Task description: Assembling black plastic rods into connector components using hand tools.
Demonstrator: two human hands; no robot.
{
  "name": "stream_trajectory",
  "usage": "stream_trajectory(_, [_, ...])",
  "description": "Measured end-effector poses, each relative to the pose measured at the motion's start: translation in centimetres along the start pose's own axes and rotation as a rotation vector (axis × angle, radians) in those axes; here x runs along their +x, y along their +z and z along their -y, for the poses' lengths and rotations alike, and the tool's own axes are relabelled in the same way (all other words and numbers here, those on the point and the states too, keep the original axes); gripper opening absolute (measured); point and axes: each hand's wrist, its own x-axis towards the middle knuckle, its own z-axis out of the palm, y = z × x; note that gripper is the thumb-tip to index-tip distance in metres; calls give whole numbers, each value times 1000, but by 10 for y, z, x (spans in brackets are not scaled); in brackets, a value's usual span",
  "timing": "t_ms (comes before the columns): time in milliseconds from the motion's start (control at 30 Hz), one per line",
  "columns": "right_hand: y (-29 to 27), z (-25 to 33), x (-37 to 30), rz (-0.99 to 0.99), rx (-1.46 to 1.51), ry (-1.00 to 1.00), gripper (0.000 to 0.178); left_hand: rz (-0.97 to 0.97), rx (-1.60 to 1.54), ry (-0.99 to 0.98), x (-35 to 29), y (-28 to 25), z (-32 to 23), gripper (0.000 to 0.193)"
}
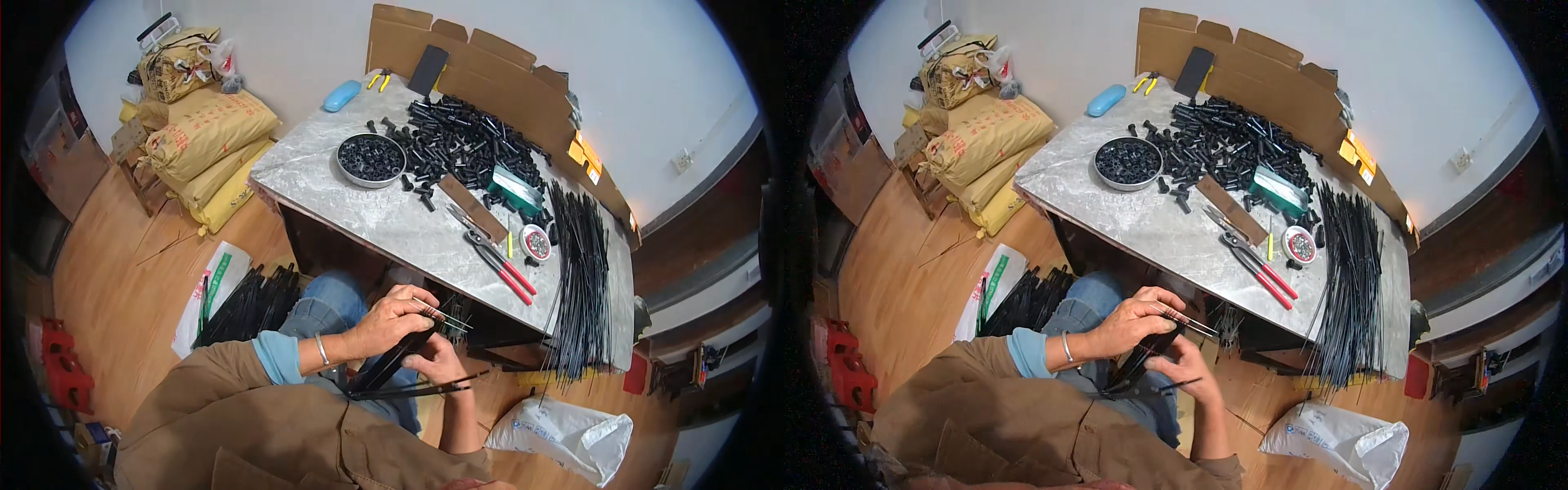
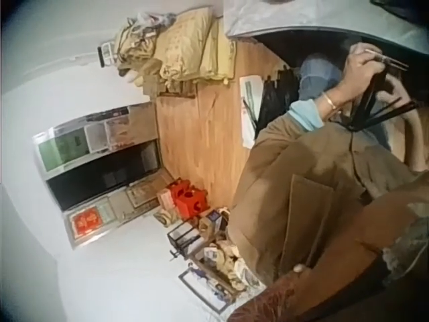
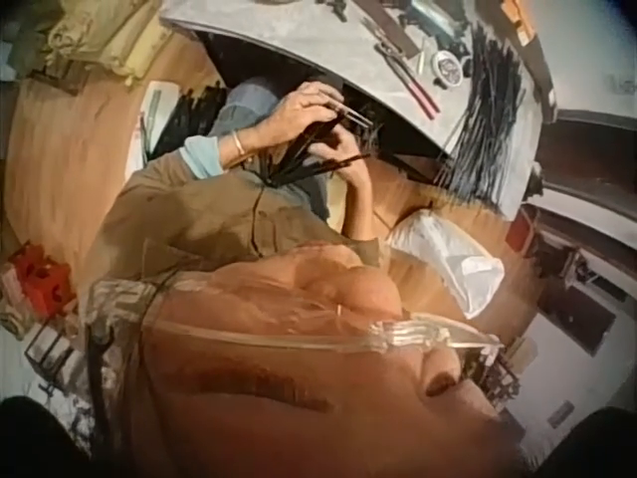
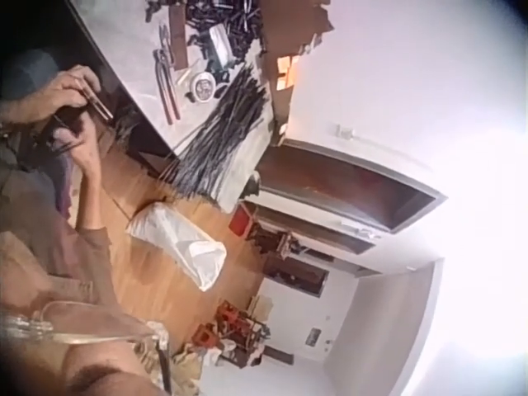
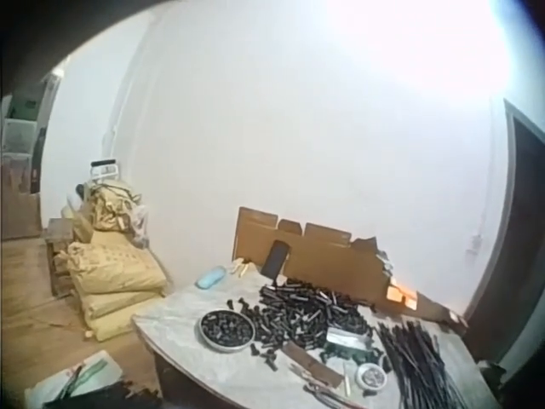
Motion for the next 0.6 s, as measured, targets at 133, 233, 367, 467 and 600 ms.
stream_trajectory(133, [31,-17,20,-300,377,-126,26,44,110,156,11,-6,10,24])
stream_trajectory(233, [31,-20,24,-212,522,-104,28,540,-388,-486,30,-34,-7,41])
stream_trajectory(367, [38,1,29,-333,609,32,28,511,17,-197,104,-73,21,40])
stream_trajectory(467, [27,-2,33,-369,647,43,26,280,253,-241,219,-89,4,35])
stream_trajectory(600, [15,-8,44,-427,679,104,39,-68,550,-162,341,-90,55,30])
